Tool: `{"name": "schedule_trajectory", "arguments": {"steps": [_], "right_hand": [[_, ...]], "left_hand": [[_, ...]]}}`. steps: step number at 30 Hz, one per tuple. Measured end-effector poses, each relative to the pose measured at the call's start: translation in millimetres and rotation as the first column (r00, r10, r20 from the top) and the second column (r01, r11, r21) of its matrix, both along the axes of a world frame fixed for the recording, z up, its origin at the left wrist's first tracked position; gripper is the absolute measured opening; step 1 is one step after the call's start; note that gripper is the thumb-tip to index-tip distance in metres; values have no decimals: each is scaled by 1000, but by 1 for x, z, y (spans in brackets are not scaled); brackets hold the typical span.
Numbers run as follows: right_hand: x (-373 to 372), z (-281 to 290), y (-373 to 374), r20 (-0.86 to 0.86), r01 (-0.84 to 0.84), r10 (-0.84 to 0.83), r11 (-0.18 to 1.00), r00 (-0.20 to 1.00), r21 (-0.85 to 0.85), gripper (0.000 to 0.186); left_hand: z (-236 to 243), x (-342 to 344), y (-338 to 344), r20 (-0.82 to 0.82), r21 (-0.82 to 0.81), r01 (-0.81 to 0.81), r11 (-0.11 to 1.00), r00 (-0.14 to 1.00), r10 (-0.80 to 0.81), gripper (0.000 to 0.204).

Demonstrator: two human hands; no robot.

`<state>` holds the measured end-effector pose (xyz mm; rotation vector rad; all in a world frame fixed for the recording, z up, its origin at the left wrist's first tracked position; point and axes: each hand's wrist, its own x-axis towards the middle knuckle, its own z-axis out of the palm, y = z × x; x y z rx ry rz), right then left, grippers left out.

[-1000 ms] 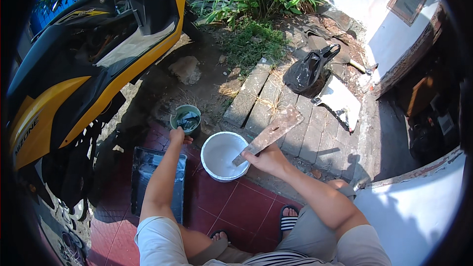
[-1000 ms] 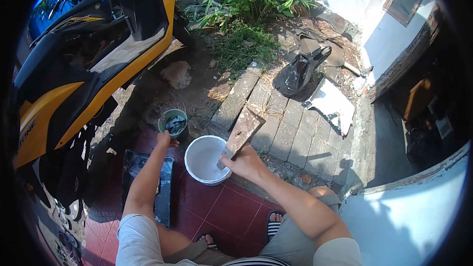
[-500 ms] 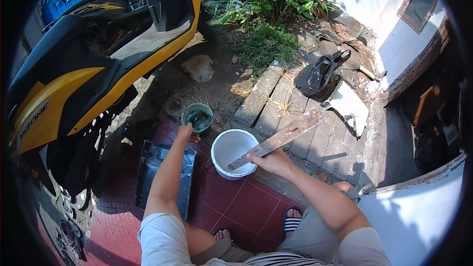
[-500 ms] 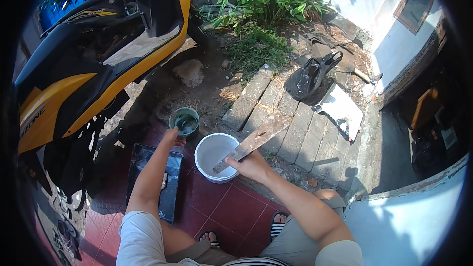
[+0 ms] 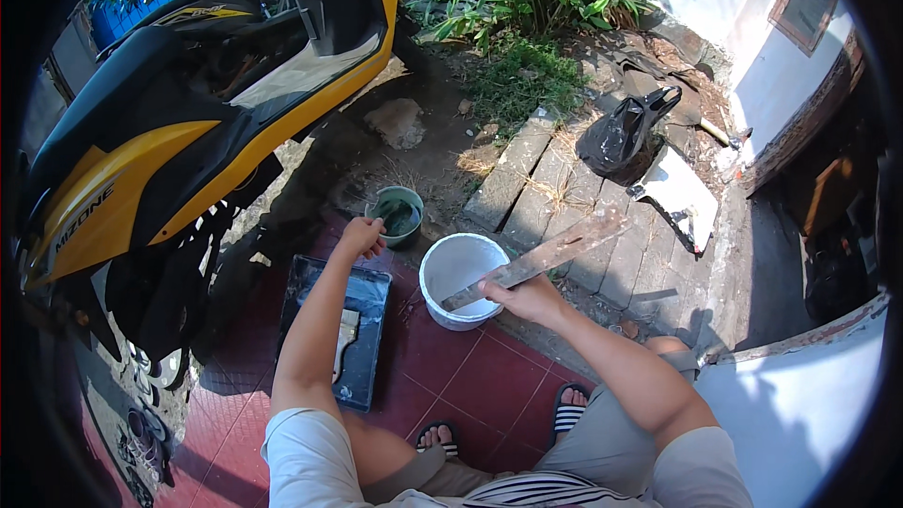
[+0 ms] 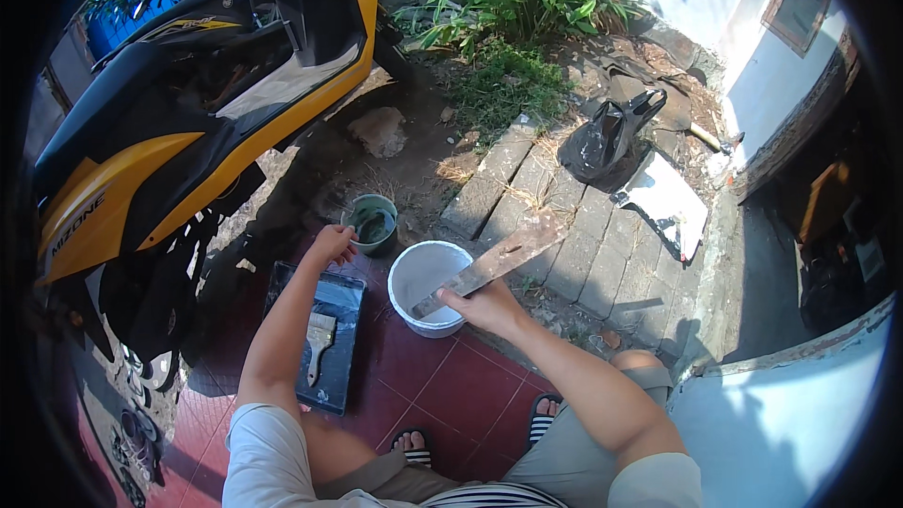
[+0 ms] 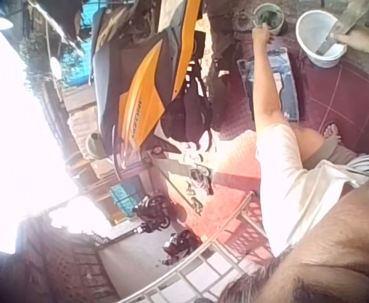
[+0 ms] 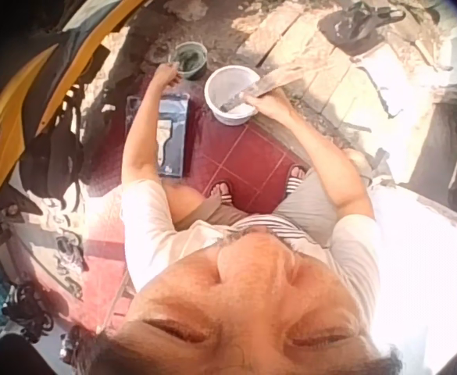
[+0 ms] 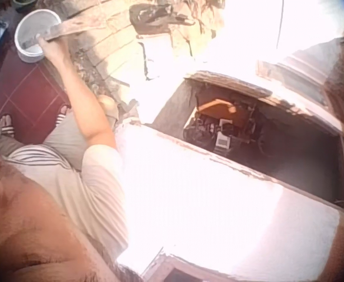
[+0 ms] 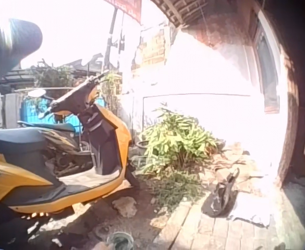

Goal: The person stirs paint in a bucket using a wooden stick, pours water from a small container into the bucket, and mixes the paint. The person then picks up the paint bucket and a brush and carries them away.

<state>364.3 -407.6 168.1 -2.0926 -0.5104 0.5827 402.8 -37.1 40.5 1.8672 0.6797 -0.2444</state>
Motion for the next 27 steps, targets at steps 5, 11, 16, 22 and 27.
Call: {"name": "schedule_trajectory", "arguments": {"steps": [5, 11, 16, 22, 27], "right_hand": [[7, 12, -11, 169, 112, -77, 972, 983, -208, 37], [8, -21, -4, 120, 181, -190, 980, 975, 77, 38], [18, -21, -7, -44, 105, -105, 994, 993, -13, 41], [21, 5, -14, 60, 255, -251, 963, 966, -86, 35], [14, -27, -6, 191, 184, -191, 981, 963, 57, 35]], "left_hand": [[18, -6, -24, -30, -41, 276, 960, 960, -277, 37], [12, -6, -47, -8, -26, 412, 911, 911, -412, 36], [16, -8, -60, -24, -12, 523, 852, 852, -523, 39], [27, -17, -68, -19, -30, 578, 815, 815, -579, 34], [22, -15, -71, 16, 4, 614, 790, 790, -613, 33]]}}
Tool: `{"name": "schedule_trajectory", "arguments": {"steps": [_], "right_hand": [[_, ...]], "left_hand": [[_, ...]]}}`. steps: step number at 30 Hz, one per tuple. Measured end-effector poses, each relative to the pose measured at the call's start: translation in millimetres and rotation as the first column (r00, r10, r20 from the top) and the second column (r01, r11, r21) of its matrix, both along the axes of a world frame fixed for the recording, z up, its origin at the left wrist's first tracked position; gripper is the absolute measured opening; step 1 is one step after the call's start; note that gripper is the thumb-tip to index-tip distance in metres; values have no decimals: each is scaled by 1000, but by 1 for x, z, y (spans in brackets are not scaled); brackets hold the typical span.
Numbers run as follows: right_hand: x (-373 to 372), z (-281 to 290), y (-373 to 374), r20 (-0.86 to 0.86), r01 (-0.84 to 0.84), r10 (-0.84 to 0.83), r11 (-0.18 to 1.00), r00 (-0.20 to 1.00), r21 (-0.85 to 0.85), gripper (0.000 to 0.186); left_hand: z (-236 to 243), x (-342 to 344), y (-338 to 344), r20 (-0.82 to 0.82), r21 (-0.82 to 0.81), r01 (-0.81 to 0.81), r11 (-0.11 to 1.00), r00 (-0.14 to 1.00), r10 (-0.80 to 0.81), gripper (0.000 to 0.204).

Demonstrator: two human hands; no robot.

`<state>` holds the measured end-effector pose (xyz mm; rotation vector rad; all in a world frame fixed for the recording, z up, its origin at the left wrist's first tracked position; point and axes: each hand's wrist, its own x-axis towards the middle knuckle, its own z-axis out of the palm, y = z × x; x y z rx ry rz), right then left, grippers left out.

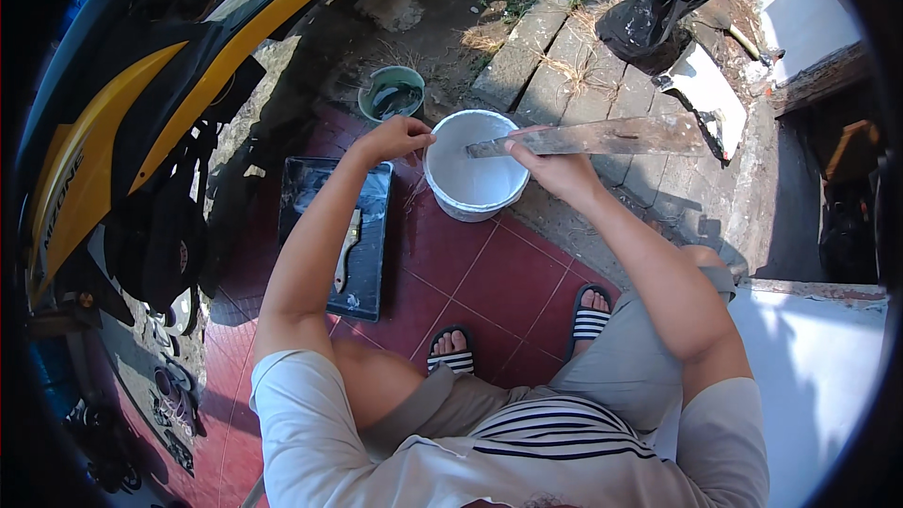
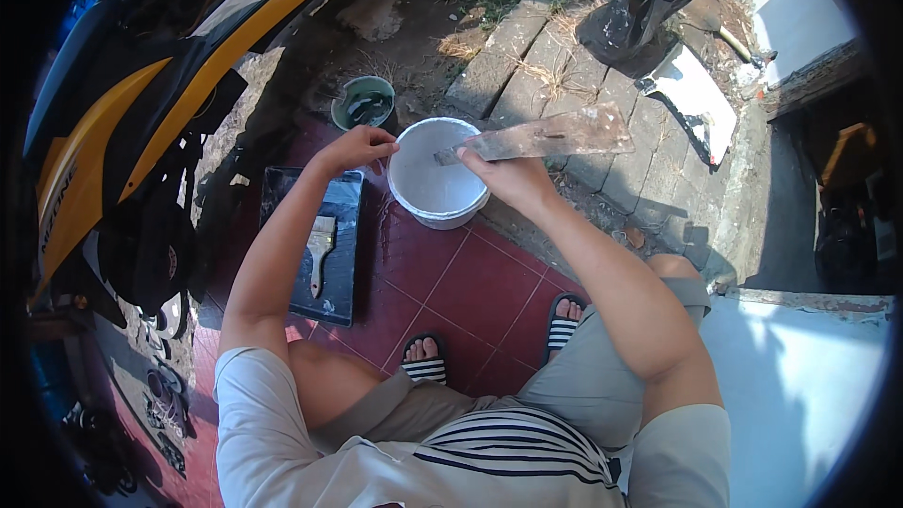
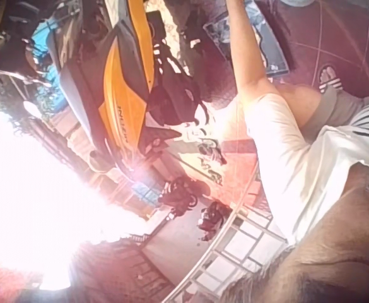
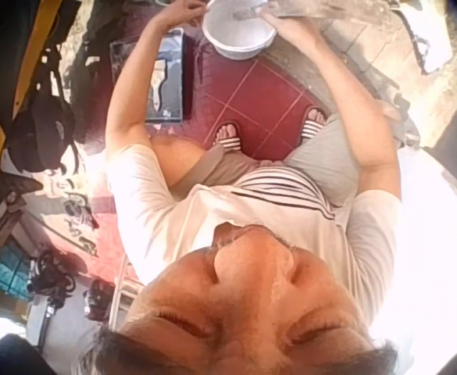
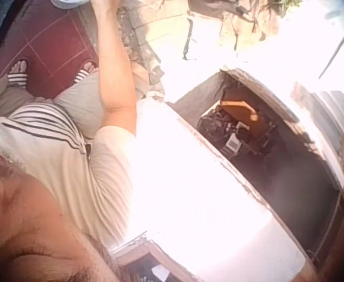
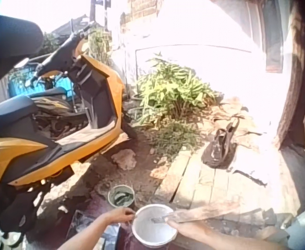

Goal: The person stirs paint in a bucket using a wooden stick, pours water from a small container into the bucket, and mixes the paint. The person then picks up the paint bucket and a brush and carries them away.

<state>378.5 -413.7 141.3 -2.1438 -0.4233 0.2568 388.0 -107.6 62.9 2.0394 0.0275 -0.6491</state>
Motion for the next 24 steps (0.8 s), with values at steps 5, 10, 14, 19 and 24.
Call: {"name": "schedule_trajectory", "arguments": {"steps": [5, 10, 14, 19, 24], "right_hand": [[2, -6, -2, -205, -136, 143, 990, 968, 49, 35], [3, -1, -7, -249, -159, 173, 984, 953, 79, 34], [3, 11, -8, -129, -201, 215, 973, 968, 116, 34], [12, 31, -23, -123, -176, 169, 983, 978, -48, 36], [4, 46, -41, -89, -130, 116, 977, 989, -167, 36]], "left_hand": [[0, -2, -2, 51, -47, -30, 998, 998, 32, 25], [9, -2, -12, 50, -53, -6, 999, 999, 9, 23], [16, -4, -21, 46, -98, 16, 995, 999, -12, 23], [23, -5, -36, 112, -103, 59, 993, 993, -48, 21], [30, -5, -47, 146, -87, 83, 993, 987, -70, 22]]}}
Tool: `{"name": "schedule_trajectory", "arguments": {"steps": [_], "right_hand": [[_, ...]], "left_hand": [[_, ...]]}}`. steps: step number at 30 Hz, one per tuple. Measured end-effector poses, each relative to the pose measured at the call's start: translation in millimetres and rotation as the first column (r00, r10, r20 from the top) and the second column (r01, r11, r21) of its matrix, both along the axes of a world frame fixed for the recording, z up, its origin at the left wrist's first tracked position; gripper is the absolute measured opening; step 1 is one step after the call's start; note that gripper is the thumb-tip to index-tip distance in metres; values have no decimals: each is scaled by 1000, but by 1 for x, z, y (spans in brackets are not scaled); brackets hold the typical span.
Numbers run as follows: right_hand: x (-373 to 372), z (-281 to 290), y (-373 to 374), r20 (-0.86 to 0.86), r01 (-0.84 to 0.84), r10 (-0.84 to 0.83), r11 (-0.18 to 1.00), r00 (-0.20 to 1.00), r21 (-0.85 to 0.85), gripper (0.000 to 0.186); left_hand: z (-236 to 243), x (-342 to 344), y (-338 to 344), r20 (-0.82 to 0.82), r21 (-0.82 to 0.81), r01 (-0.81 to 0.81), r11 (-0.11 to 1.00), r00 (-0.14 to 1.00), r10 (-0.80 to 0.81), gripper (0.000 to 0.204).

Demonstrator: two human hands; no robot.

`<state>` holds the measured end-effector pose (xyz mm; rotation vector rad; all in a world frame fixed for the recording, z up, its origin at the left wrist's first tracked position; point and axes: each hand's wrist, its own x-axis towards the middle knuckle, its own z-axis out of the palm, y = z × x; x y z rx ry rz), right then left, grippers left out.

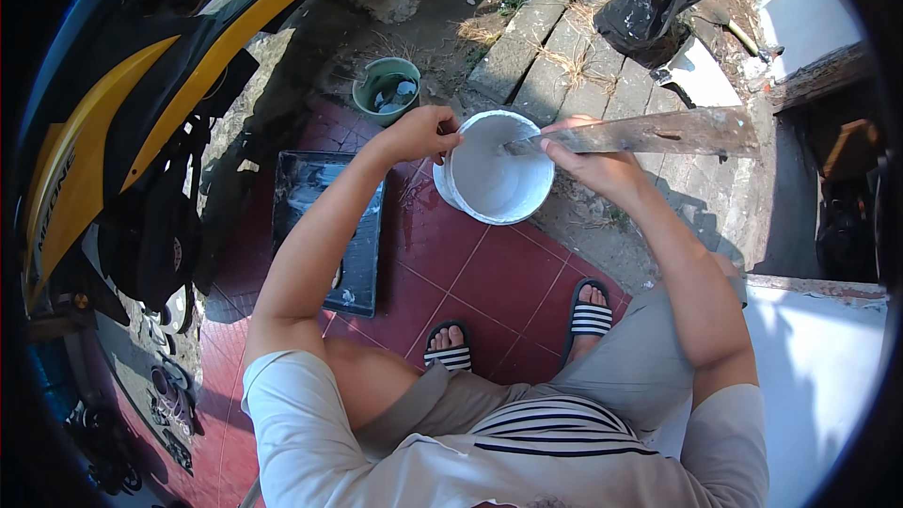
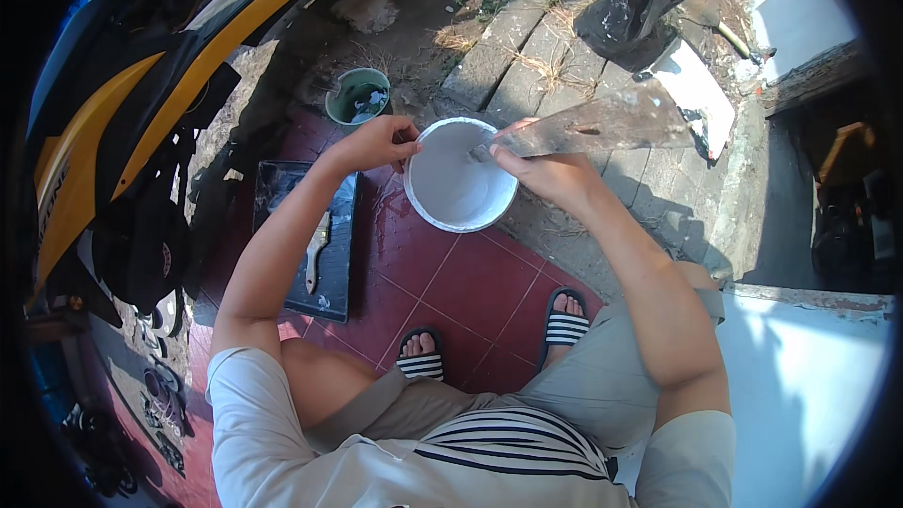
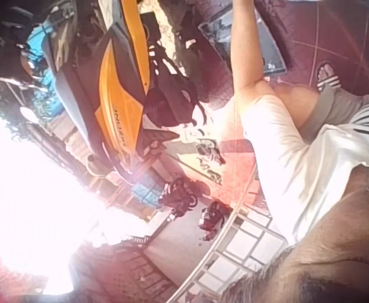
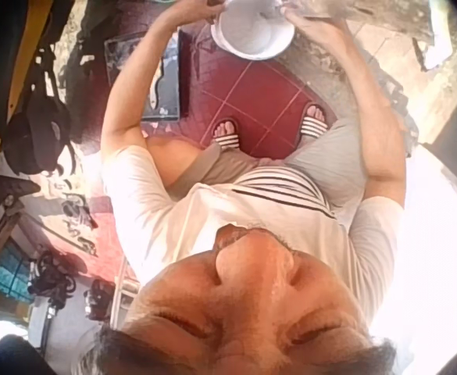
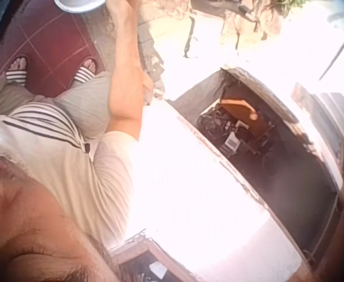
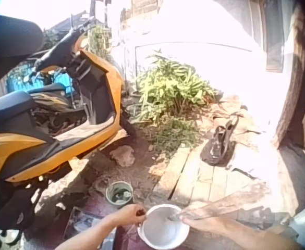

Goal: The person stirs paint in a bucket using a wooden stick, pours water from a small container into the bucket, and mixes the paint. The person then picks up the paint bucket and a brush and carries them away.

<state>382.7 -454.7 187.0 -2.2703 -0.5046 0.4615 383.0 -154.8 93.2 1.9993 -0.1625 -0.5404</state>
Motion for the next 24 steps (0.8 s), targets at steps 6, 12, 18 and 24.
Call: {"name": "schedule_trajectory", "arguments": {"steps": [6, 12, 18, 24], "right_hand": [[-11, 3, -5, -31, -4, 2, 998, 1000, -62, 34], [-18, -16, 9, -204, 24, 5, 990, 979, 140, 34], [-13, -13, -3, 79, -63, 48, 978, 996, 200, 33], [-20, -1, -9, 15, 36, -37, 995, 999, 88, 31]], "left_hand": [[7, -1, -9, -18, 39, 16, 999, 1000, -15, 23], [8, -3, -14, -32, 13, 21, 1000, 999, -21, 23], [13, -6, -15, -11, 4, 41, 999, 999, -41, 23], [14, -3, -16, -14, 20, 37, 999, 999, -37, 24]]}}
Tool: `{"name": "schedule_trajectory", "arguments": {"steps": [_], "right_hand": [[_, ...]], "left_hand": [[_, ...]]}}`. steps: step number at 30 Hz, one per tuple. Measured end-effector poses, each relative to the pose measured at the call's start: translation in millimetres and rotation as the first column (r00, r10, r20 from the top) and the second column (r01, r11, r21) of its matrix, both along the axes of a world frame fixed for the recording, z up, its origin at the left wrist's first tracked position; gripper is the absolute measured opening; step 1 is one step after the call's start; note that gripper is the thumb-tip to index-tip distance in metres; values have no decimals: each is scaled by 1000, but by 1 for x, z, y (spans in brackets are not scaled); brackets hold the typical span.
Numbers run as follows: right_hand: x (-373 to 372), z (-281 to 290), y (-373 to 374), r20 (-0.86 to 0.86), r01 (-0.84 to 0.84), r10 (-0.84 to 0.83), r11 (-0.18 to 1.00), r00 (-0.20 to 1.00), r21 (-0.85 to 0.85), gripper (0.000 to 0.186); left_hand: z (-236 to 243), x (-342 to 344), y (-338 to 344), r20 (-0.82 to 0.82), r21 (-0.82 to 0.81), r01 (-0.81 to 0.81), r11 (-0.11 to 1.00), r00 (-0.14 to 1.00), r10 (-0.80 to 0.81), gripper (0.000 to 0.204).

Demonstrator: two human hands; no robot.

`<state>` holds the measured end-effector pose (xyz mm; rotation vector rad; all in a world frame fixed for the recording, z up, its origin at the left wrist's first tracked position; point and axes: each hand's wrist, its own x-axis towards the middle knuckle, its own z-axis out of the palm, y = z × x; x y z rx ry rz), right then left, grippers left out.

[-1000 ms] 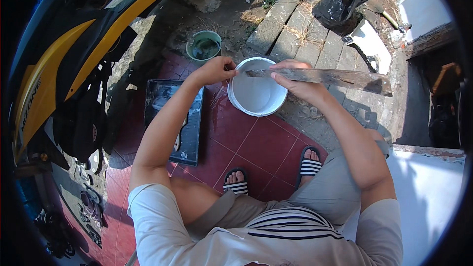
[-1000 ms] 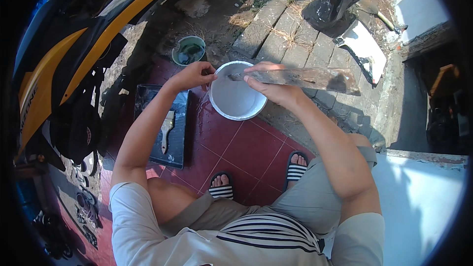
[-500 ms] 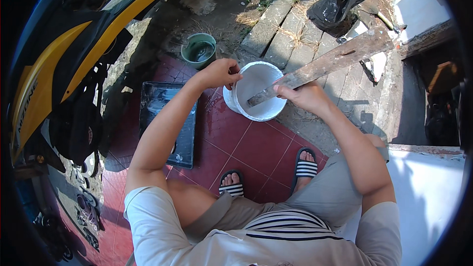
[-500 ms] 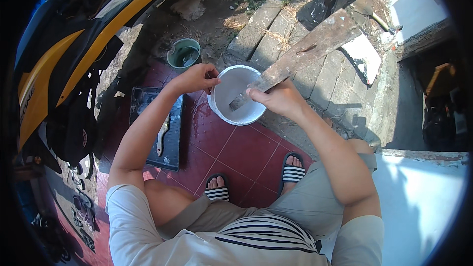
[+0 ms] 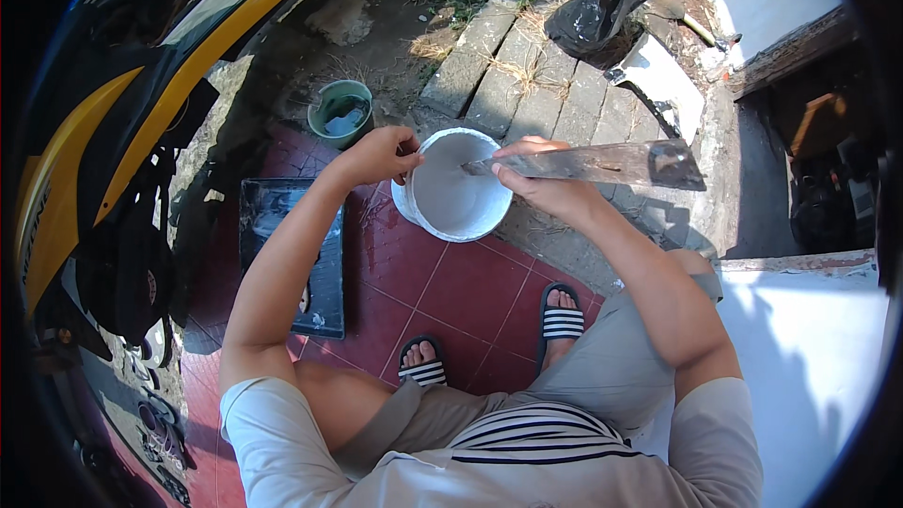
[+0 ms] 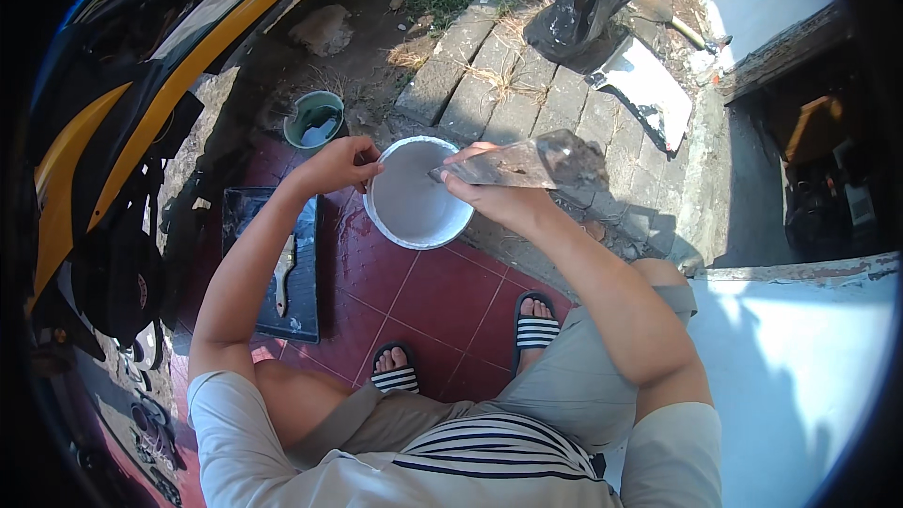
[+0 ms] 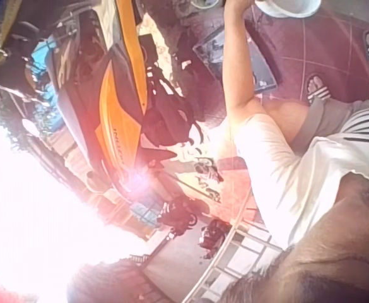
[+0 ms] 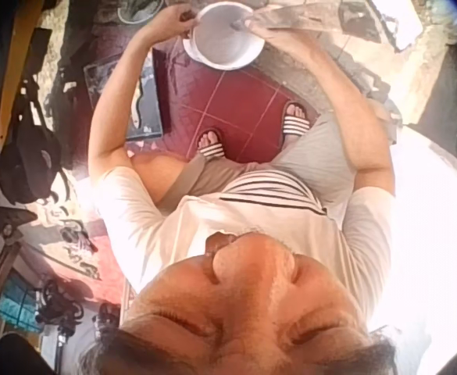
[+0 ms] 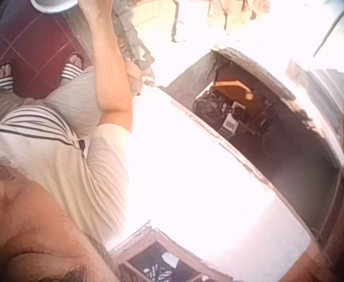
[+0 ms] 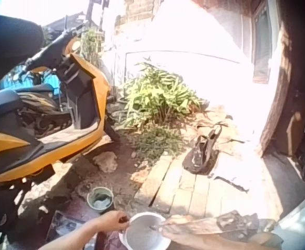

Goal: The person stirs paint in a bucket using a wooden stick, pours water from a small container into the bucket, and mixes the paint. The person then picks up the paint bucket and a brush and carries them away.

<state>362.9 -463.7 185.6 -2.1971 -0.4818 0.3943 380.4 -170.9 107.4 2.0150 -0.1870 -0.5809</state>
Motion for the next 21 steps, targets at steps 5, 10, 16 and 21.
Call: {"name": "schedule_trajectory", "arguments": {"steps": [5, 10, 16, 21], "right_hand": [[-1, -10, 1, 106, -62, 55, 996, 993, 61, 29], [-3, -30, 4, 213, -255, 217, 952, 952, 169, 31], [-10, -19, 2, 56, -326, 321, 930, 945, 167, 30], [2, -11, -11, -51, -154, 155, 988, 987, 8, 31]], "left_hand": [[-1, 0, -2, -3, -8, -7, 1000, 1000, 7, 23], [-3, 0, -2, 2, -7, -4, 1000, 1000, 4, 21], [-6, -2, 6, -23, -20, -44, 999, 999, 44, 21], [-5, -3, 11, -26, -18, -25, 1000, 999, 25, 20]]}}
